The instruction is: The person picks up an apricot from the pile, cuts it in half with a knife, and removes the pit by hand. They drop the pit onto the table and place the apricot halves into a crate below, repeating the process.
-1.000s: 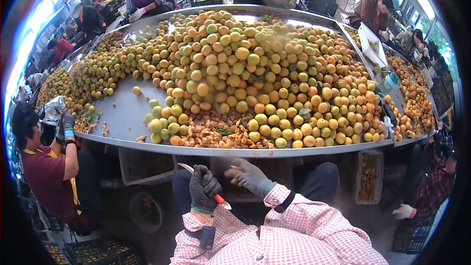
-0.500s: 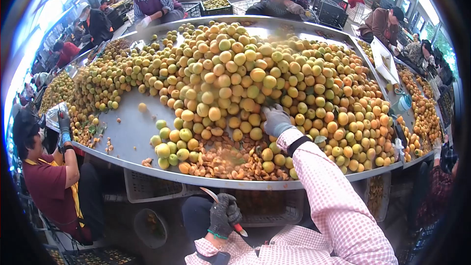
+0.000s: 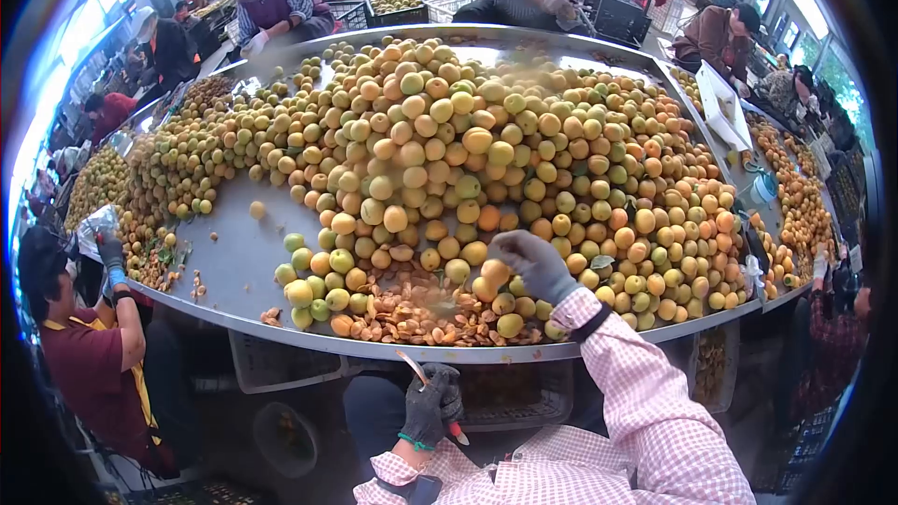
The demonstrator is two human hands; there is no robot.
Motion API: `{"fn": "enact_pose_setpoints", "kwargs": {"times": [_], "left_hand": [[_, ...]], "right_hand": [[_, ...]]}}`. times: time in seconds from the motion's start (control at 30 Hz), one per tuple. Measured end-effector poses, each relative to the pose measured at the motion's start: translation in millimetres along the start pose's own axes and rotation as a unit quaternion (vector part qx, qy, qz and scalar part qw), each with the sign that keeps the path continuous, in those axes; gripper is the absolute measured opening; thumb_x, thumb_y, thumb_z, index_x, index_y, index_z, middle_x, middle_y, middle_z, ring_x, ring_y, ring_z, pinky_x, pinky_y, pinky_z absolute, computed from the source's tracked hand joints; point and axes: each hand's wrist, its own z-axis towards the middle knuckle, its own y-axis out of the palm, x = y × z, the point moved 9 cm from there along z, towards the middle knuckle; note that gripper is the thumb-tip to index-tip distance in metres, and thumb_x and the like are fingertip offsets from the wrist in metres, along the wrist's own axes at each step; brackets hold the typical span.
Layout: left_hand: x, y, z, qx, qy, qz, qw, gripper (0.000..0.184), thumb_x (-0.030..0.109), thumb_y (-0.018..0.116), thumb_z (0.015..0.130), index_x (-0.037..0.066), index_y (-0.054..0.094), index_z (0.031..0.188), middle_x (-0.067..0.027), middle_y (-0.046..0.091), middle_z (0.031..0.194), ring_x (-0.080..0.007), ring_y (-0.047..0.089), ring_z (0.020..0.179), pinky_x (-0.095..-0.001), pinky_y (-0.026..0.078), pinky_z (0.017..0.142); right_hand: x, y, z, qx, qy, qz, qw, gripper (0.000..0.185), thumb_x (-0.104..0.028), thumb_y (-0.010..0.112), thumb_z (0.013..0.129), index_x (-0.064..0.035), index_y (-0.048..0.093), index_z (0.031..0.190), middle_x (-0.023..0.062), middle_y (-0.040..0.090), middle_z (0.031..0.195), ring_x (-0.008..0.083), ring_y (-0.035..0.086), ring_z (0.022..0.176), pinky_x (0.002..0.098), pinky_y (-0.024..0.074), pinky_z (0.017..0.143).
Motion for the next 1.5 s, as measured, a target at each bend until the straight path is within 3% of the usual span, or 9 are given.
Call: {"fn": "enact_pose_setpoints", "kwargs": {"times": [0.37, 0.67, 0.9, 1.0, 1.1, 1.2, 1.33, 1.4, 1.5], "left_hand": [[-29.9, 4.6, -7.5, 0.011, -0.009, 0.113, 0.993, 0.008, 0.017, 0.059, 0.091, 0.010, 0.057, 0.096, 0.0023, 0.042, 0.056, -0.0079, 0.036, 0.040, -0.0223, 0.028, 0.036], [-42.1, -4.5, -3.8, -0.001, -0.017, 0.132, 0.991, 0.012, 0.022, 0.063, 0.089, 0.013, 0.058, 0.095, 0.0046, 0.047, 0.063, -0.0066, 0.041, 0.046, -0.0213, 0.031, 0.039], [-28.9, -10.2, -16.0, 0.016, 0.014, 0.142, 0.990, 0.012, 0.022, 0.063, 0.089, 0.012, 0.060, 0.095, 0.0046, 0.050, 0.065, -0.0062, 0.046, 0.051, -0.0200, 0.036, 0.044], [-15.0, 9.4, -22.1, 0.019, 0.075, 0.214, 0.974, 0.014, 0.020, 0.063, 0.088, 0.010, 0.060, 0.097, -0.0017, 0.057, 0.069, -0.0104, 0.053, 0.058, -0.0233, 0.043, 0.050], [15.1, 82.8, -53.7, -0.031, 0.359, 0.584, 0.727, 0.032, 0.022, 0.065, 0.084, 0.006, 0.057, 0.110, -0.0224, 0.063, 0.091, -0.0393, 0.062, 0.082, -0.0381, 0.051, 0.067], [-17.6, 90.4, -56.9, -0.078, 0.250, 0.691, 0.674, 0.036, 0.020, 0.065, 0.084, 0.006, 0.053, 0.115, -0.0207, 0.064, 0.092, -0.0355, 0.065, 0.083, -0.0363, 0.051, 0.067], [-44.2, 96.9, -67.6, -0.185, 0.153, 0.563, 0.791, 0.042, 0.019, 0.067, 0.083, 0.006, 0.050, 0.118, -0.0189, 0.063, 0.091, -0.0290, 0.067, 0.080, -0.0354, 0.051, 0.068], [-83.3, 80.1, -71.2, -0.211, -0.189, 0.318, 0.905, 0.041, 0.020, 0.070, 0.081, 0.004, 0.050, 0.114, -0.0177, 0.062, 0.091, -0.0234, 0.066, 0.081, -0.0348, 0.050, 0.069], [-80.8, 76.1, -56.7, -0.201, -0.014, 0.470, 0.859, 0.038, 0.024, 0.071, 0.081, 0.005, 0.050, 0.107, -0.0186, 0.063, 0.089, -0.0290, 0.066, 0.079, -0.0361, 0.050, 0.067]], "right_hand": [[-57.6, 69.3, -54.3, -0.129, -0.229, -0.407, 0.875, 0.048, -0.017, 0.065, 0.072, -0.0204, 0.057, 0.119, 0.0022, 0.056, 0.119, 0.0264, 0.050, 0.113, 0.0382, 0.0357, 0.096], [-68.4, 116.6, -42.1, -0.120, -0.060, -0.430, 0.893, 0.046, -0.030, 0.067, 0.073, -0.0130, 0.059, 0.114, 0.0105, 0.063, 0.098, 0.0287, 0.059, 0.098, 0.0398, 0.0373, 0.092], [-63.6, 54.4, -97.5, -0.107, 0.123, 0.455, 0.875, 0.051, -0.013, 0.061, 0.081, -0.0052, 0.043, 0.129, 0.0055, 0.053, 0.115, 0.0162, 0.059, 0.095, 0.0278, 0.0514, 0.074], [-54.3, 57.4, -154.9, -0.187, 0.183, 0.457, 0.850, 0.053, -0.012, 0.061, 0.084, -0.0082, 0.039, 0.132, 0.0056, 0.059, 0.102, 0.0157, 0.061, 0.094, 0.0296, 0.0528, 0.077], [-47.5, 60.8, -196.2, -0.117, 0.133, 0.353, 0.919, 0.042, -0.011, 0.065, 0.085, -0.0052, 0.050, 0.125, 0.0030, 0.060, 0.101, 0.0078, 0.057, 0.087, 0.0197, 0.0462, 0.076], [-38.8, 49.1, -220.6, -0.046, 0.120, 0.390, 0.912, 0.022, -0.003, 0.061, 0.086, -0.0019, 0.061, 0.108, 0.0038, 0.062, 0.100, 0.0053, 0.054, 0.079, 0.0178, 0.0434, 0.069], [-4.2, 36.3, -252.2, -0.033, 0.209, 0.449, 0.868, 0.018, -0.008, 0.061, 0.087, -0.0023, 0.060, 0.104, 0.0046, 0.064, 0.093, 0.0073, 0.056, 0.075, 0.0185, 0.0447, 0.068], [-2.5, 27.4, -256.0, -0.008, 0.240, 0.560, 0.793, 0.019, -0.010, 0.061, 0.087, -0.0033, 0.060, 0.105, 0.0041, 0.063, 0.092, 0.0089, 0.056, 0.074, 0.0206, 0.0456, 0.070], [-38.5, 21.1, -265.2, -0.023, 0.223, 0.506, 0.833, 0.020, -0.009, 0.065, 0.085, -0.0037, 0.060, 0.103, 0.0015, 0.061, 0.090, 0.0084, 0.057, 0.078, 0.0223, 0.0478, 0.075]]}}
